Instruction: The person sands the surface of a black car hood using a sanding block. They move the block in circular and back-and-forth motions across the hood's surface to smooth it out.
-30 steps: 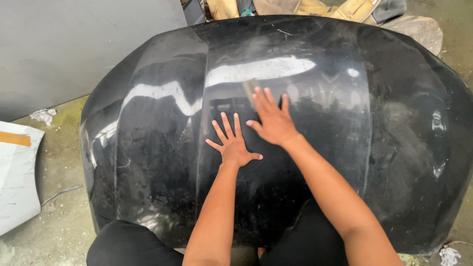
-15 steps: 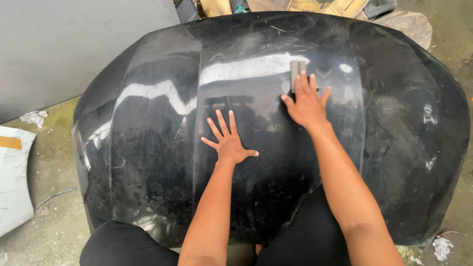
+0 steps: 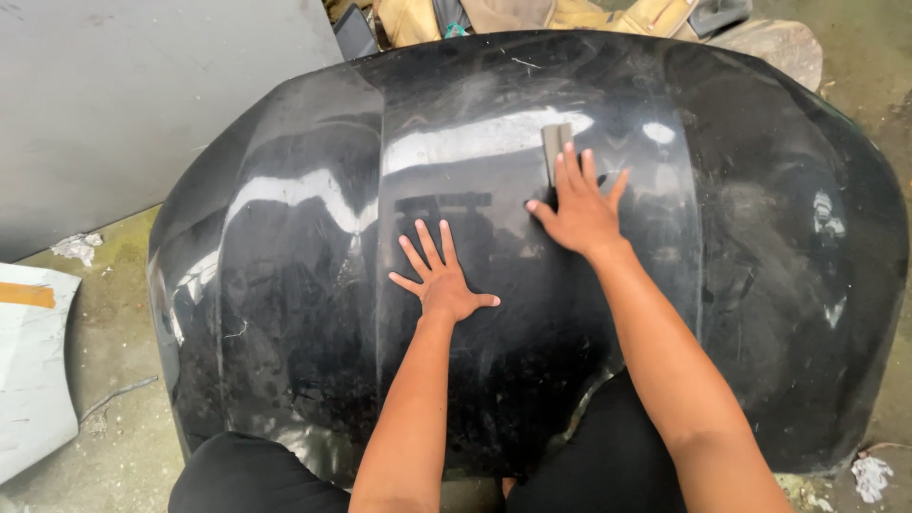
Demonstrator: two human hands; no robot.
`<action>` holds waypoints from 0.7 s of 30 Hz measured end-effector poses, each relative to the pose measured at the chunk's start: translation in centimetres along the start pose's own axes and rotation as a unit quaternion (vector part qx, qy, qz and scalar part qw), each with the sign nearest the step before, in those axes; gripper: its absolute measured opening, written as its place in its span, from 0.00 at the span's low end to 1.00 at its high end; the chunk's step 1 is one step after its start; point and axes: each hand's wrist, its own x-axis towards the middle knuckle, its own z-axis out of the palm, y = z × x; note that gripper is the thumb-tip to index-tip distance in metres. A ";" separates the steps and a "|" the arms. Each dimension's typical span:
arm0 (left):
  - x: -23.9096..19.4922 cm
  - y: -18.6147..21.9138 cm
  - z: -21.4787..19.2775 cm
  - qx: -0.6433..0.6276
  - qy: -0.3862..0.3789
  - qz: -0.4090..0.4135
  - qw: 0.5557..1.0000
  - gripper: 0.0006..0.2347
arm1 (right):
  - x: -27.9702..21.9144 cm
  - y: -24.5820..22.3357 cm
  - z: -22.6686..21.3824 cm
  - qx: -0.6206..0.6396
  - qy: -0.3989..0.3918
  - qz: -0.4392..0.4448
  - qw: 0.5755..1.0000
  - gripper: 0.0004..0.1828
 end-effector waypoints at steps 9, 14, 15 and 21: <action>0.4 -0.2 0.4 -0.005 0.011 0.001 1.000 0.68 | -0.2 -0.4 0.1 0.015 -0.006 -0.069 0.998 0.44; 0.5 -0.2 0.4 -0.004 0.012 -0.003 1.000 0.68 | 2.1 3.0 0.4 0.095 0.030 0.006 0.995 0.42; 0.4 -0.2 0.5 -0.005 0.010 -0.001 1.000 0.68 | 2.0 3.3 0.4 0.135 0.039 0.018 0.990 0.42; 0.4 -0.1 0.4 -0.003 0.011 -0.006 1.000 0.67 | 2.3 -0.1 1.4 0.086 0.108 0.010 0.990 0.40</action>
